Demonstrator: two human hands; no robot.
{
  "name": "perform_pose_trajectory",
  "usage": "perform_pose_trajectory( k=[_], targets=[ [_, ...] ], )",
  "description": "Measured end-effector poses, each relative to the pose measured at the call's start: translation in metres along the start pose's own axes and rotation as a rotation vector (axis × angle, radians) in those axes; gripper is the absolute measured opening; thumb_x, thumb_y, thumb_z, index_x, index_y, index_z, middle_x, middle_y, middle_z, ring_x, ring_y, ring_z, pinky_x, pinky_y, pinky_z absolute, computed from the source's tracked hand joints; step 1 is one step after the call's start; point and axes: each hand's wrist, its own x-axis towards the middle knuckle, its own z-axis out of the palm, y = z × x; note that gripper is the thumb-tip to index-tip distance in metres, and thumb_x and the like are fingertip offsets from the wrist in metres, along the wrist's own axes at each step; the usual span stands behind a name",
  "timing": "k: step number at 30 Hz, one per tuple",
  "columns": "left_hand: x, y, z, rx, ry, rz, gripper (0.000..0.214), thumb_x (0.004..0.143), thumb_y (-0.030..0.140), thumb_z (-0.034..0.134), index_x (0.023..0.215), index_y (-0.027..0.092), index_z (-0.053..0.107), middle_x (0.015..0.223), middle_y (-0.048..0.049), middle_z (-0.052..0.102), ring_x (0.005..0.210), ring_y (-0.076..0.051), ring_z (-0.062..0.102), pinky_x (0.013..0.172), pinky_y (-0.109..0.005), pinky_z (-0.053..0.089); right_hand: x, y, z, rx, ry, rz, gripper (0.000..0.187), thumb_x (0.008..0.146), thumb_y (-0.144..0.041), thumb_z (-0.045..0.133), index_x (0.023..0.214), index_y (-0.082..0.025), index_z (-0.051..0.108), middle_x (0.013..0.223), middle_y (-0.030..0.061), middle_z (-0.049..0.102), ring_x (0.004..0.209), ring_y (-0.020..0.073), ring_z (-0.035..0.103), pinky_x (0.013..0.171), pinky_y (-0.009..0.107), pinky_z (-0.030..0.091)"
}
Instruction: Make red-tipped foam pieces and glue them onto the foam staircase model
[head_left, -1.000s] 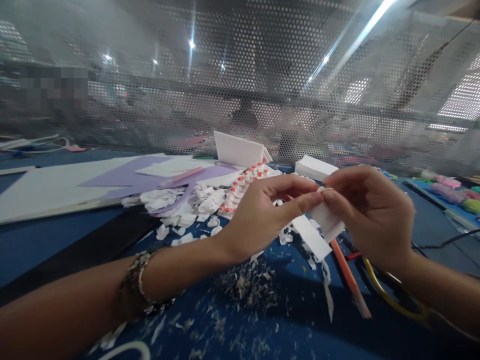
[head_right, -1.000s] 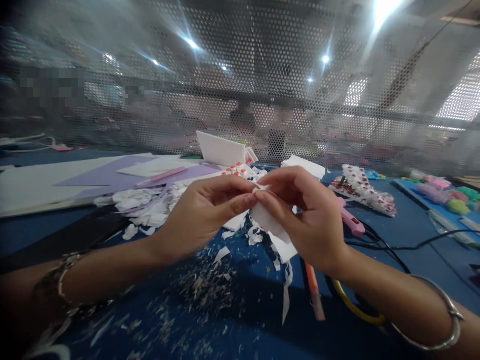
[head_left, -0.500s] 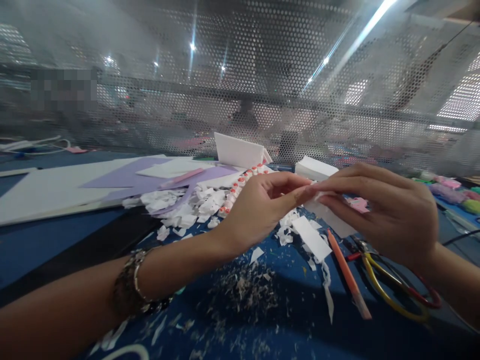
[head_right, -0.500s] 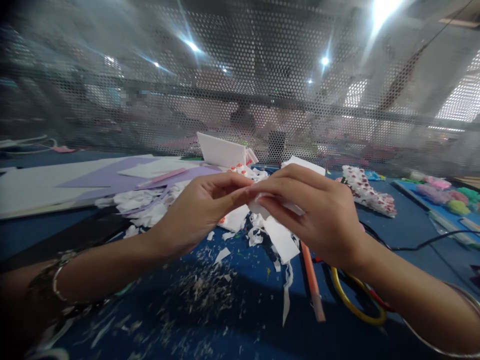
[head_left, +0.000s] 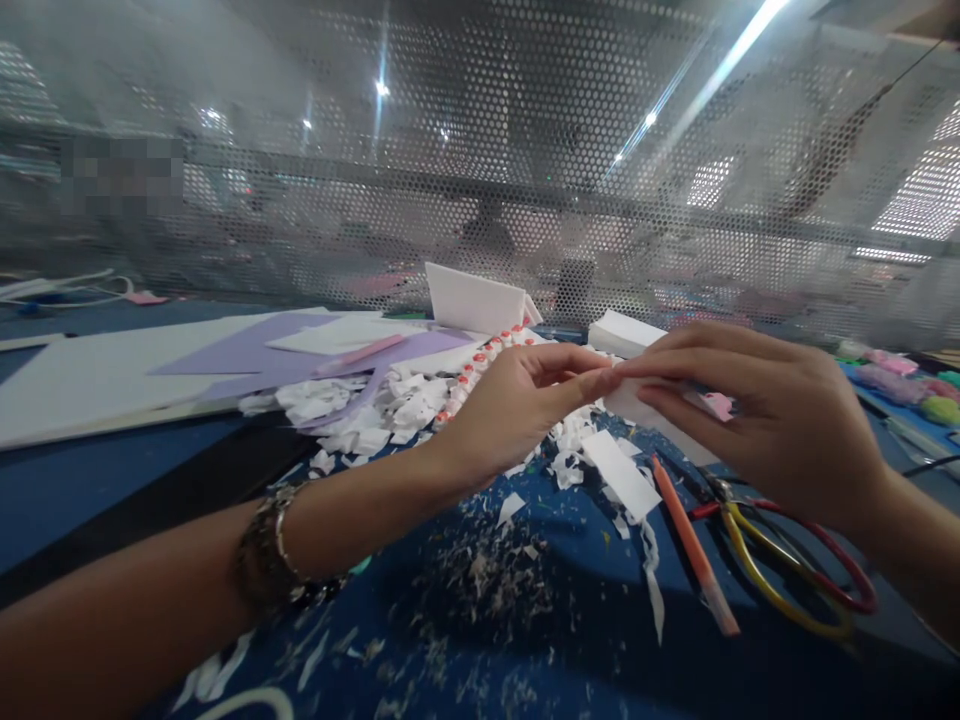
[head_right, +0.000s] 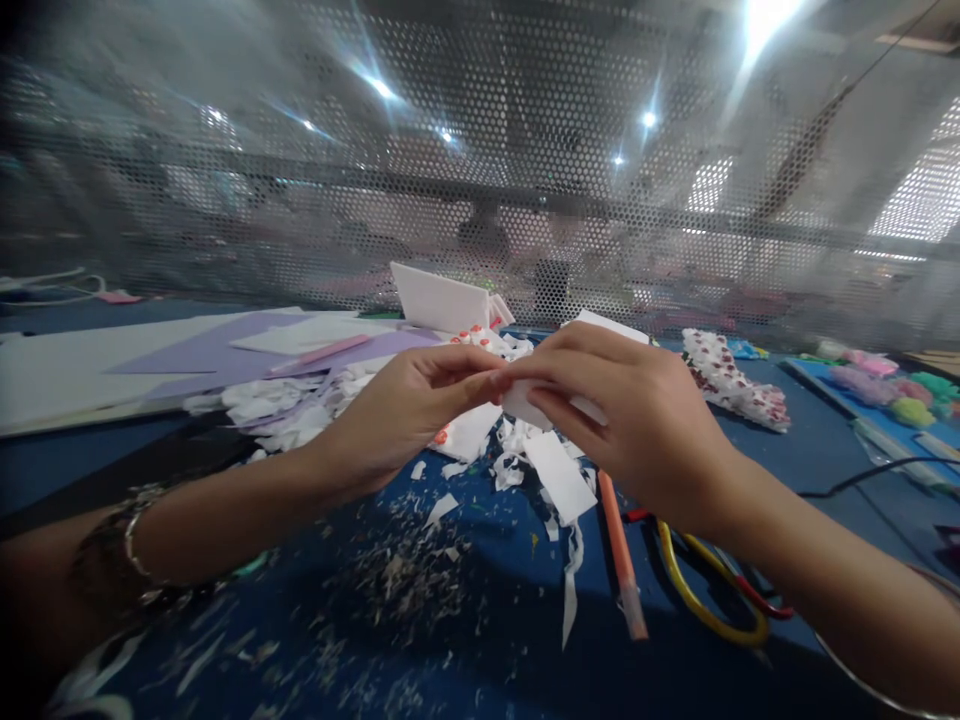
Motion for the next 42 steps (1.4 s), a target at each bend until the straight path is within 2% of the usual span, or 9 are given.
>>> perform_pose_trajectory(
  k=[4,9,13,17,24,28,33,38,42],
  targets=[
    [0.000,0.001,0.000,0.046,-0.013,0.006,0.013,0.075,0.028,0.063,0.073,0.016,0.068,0.069,0.0001,0.065,0.065,-0.009,0.056,0.062,-0.020,0.043,-0.002,0.001,0.002,-0.092,0.044,-0.082,0.016,0.082,-0.016,0.054,0.092,-0.024,0.062,0.087,0.0020,0.065,0.079,0.0120,0.060,0.072,0.024,0.048],
    [-0.002,0.002,0.001,0.143,-0.002,0.004,0.014,0.076,0.029,0.062,0.075,0.016,0.069,0.072,-0.0015,0.067,0.065,-0.010,0.057,0.060,-0.021,0.042,-0.004,0.003,0.004,-0.106,0.021,-0.052,0.012,0.084,-0.017,0.051,0.086,-0.025,0.060,0.084,0.0012,0.063,0.076,0.0127,0.059,0.071,0.026,0.047],
    [-0.002,-0.001,0.001,0.274,0.015,0.058,0.017,0.076,0.032,0.062,0.076,0.016,0.069,0.075,-0.0028,0.069,0.067,-0.013,0.059,0.058,-0.022,0.042,-0.002,0.006,0.007,-0.063,-0.014,0.021,0.006,0.084,-0.021,0.051,0.082,-0.023,0.057,0.080,0.0020,0.061,0.071,0.0123,0.056,0.064,0.026,0.044],
    [-0.002,-0.007,0.000,0.414,0.053,0.179,0.016,0.079,0.031,0.059,0.079,0.018,0.069,0.079,-0.0025,0.070,0.075,-0.014,0.061,0.065,-0.024,0.044,-0.001,0.009,0.013,-0.003,-0.042,0.133,0.005,0.081,-0.023,0.054,0.077,-0.020,0.056,0.072,0.0007,0.058,0.063,0.0101,0.052,0.056,0.024,0.041],
    [-0.005,-0.006,0.001,0.516,0.084,0.337,0.010,0.076,0.025,0.063,0.080,0.019,0.070,0.077,-0.0021,0.070,0.071,-0.013,0.061,0.068,-0.024,0.044,-0.004,0.004,0.021,0.153,0.049,0.306,0.003,0.076,-0.022,0.058,0.074,-0.020,0.056,0.068,-0.0007,0.059,0.063,0.0098,0.054,0.058,0.023,0.045],
    [-0.006,-0.002,0.002,0.486,0.115,0.362,0.009,0.077,0.022,0.062,0.082,0.019,0.069,0.081,-0.0015,0.070,0.074,-0.012,0.060,0.070,-0.023,0.045,-0.003,0.002,0.019,0.313,0.096,0.374,0.005,0.076,-0.024,0.061,0.073,-0.021,0.058,0.069,-0.0018,0.060,0.062,0.0079,0.055,0.056,0.020,0.046],
    [-0.004,0.000,0.000,0.335,0.043,0.348,0.012,0.079,0.022,0.060,0.085,0.019,0.070,0.085,-0.0021,0.069,0.080,-0.012,0.060,0.074,-0.023,0.045,0.001,0.005,0.012,0.605,0.059,0.480,0.007,0.073,-0.025,0.065,0.073,-0.019,0.061,0.069,-0.0027,0.060,0.060,0.0055,0.054,0.052,0.016,0.044],
    [-0.004,-0.001,0.000,0.202,0.041,0.257,0.011,0.078,0.024,0.061,0.084,0.020,0.070,0.082,-0.0004,0.070,0.078,-0.012,0.061,0.073,-0.021,0.046,0.000,0.006,0.014,0.867,0.030,0.566,0.009,0.076,-0.027,0.062,0.075,-0.018,0.062,0.068,-0.0030,0.059,0.053,0.0025,0.050,0.044,0.012,0.037],
    [-0.006,-0.003,0.004,0.089,0.068,0.195,0.010,0.075,0.025,0.065,0.082,0.018,0.069,0.078,-0.0003,0.068,0.074,-0.011,0.059,0.070,-0.020,0.046,-0.004,0.003,0.024,1.038,0.086,0.564,0.005,0.079,-0.024,0.060,0.077,-0.020,0.062,0.068,-0.0039,0.058,0.054,0.0014,0.050,0.045,0.010,0.037]
  ],
)
